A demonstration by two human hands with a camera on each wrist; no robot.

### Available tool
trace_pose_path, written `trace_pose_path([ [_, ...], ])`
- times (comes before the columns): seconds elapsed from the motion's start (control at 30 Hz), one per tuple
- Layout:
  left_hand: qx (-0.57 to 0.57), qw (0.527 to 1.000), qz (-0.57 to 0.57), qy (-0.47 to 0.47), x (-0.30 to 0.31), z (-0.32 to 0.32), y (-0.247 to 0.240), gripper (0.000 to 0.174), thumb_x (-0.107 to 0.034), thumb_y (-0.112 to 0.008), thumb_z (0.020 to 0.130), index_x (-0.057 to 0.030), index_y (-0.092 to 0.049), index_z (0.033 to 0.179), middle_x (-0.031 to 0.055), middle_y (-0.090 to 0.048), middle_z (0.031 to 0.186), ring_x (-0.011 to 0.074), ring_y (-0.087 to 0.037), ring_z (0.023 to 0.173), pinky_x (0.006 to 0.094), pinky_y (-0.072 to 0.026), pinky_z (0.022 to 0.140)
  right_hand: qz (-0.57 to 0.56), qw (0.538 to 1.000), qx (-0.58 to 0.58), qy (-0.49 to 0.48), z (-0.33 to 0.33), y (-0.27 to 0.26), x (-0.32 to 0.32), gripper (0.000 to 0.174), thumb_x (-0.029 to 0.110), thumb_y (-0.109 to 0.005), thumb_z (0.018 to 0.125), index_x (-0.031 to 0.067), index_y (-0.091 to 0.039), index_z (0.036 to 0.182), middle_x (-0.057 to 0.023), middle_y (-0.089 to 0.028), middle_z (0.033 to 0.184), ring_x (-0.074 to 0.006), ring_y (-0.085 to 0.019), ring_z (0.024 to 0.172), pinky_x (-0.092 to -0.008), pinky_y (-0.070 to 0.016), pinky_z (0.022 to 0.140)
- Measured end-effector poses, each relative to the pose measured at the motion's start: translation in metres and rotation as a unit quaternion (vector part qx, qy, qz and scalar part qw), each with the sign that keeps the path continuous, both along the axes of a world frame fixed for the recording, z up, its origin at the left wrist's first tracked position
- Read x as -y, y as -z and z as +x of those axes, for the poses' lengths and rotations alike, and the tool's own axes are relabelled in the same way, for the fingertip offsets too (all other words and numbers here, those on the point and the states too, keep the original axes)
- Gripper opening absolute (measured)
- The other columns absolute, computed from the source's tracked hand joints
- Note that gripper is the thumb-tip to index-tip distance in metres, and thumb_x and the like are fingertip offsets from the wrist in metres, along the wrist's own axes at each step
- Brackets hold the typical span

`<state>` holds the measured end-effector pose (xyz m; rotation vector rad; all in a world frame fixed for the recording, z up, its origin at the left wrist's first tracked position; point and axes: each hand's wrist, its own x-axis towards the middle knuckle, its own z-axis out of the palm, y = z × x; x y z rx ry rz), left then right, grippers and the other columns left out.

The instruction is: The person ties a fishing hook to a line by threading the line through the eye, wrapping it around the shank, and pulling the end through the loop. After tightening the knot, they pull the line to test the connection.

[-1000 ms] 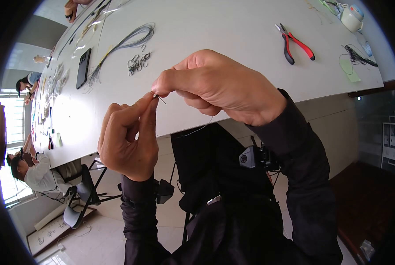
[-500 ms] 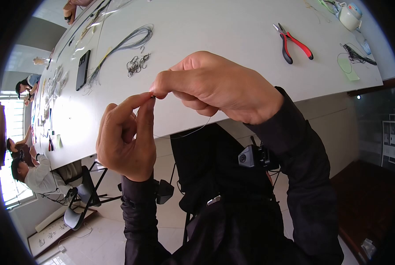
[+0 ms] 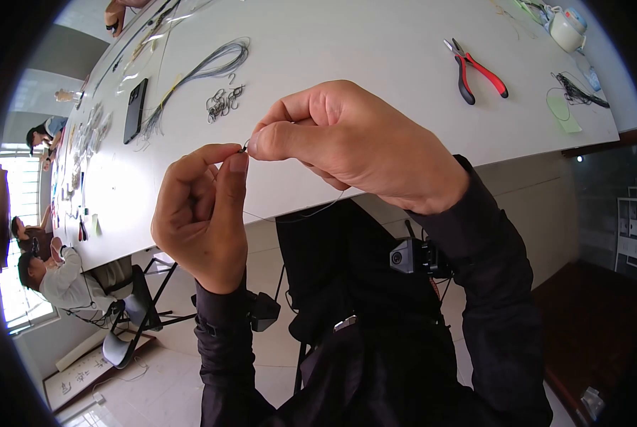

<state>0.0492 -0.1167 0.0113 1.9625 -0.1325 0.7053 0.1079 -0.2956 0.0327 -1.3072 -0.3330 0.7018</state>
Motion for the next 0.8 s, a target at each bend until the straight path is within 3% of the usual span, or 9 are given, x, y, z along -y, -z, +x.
trace_pose_path([
  [0.2, -0.006, 1.000, 0.006, -0.001, 0.002, 0.001, -0.003, 0.015, 0.002, -0.080, 0.079, -0.0051, -0.072, 0.089, -0.0071, -0.037, 0.058, 0.0015, -0.026, 0.051, 0.0199, -0.0207, 0.049, -0.014, 1.000, -0.003, 0.015, -0.002, -0.003, -0.003, 0.033, 0.028, -0.066, 0.095, -0.0035, -0.067, 0.105, 0.0083, -0.043, 0.057, 0.0006, -0.028, 0.043, -0.0195, -0.0207, 0.040],
  [0.5, -0.078, 0.993, -0.084, 0.032, 0.003, -0.002, -0.010, 0.011, 0.001, -0.077, 0.084, -0.0006, -0.069, 0.092, -0.0111, -0.035, 0.058, -0.0007, -0.026, 0.054, 0.0182, -0.0208, 0.051, 0.026, 0.999, -0.025, 0.013, 0.001, 0.006, -0.003, 0.026, 0.024, -0.061, 0.097, -0.0015, -0.067, 0.099, 0.0080, -0.038, 0.052, -0.0006, -0.025, 0.041, -0.0208, -0.0194, 0.039],
  [0.6, -0.066, 0.992, -0.096, 0.039, 0.003, -0.002, -0.014, 0.011, 0.003, -0.076, 0.084, 0.0011, -0.069, 0.092, -0.0110, -0.034, 0.058, -0.0008, -0.027, 0.054, 0.0176, -0.0217, 0.052, 0.003, 1.000, -0.024, 0.009, -0.001, 0.007, -0.007, 0.024, 0.027, -0.060, 0.095, 0.0036, -0.063, 0.092, 0.0105, -0.032, 0.053, -0.0011, -0.023, 0.043, -0.0217, -0.0176, 0.043],
  [0.7, -0.056, 0.993, -0.096, 0.035, 0.001, -0.001, -0.012, 0.011, 0.004, -0.075, 0.084, 0.0021, -0.068, 0.093, -0.0109, -0.034, 0.058, -0.0008, -0.027, 0.054, 0.0173, -0.0223, 0.052, 0.010, 0.999, -0.035, 0.013, -0.006, 0.008, -0.011, 0.026, 0.023, -0.060, 0.097, -0.0016, -0.067, 0.101, 0.0093, -0.038, 0.054, 0.0002, -0.025, 0.043, -0.0199, -0.0189, 0.041],
  [0.8, -0.041, 0.993, -0.108, 0.033, 0.002, 0.001, -0.010, 0.012, 0.007, -0.074, 0.084, 0.0024, -0.069, 0.093, -0.0109, -0.034, 0.058, -0.0008, -0.027, 0.054, 0.0171, -0.0229, 0.052, 0.044, 0.997, -0.051, 0.049, -0.008, 0.002, -0.012, 0.026, 0.023, -0.060, 0.097, -0.0016, -0.068, 0.101, 0.0097, -0.038, 0.055, 0.0007, -0.026, 0.045, -0.0197, -0.0192, 0.041],
])
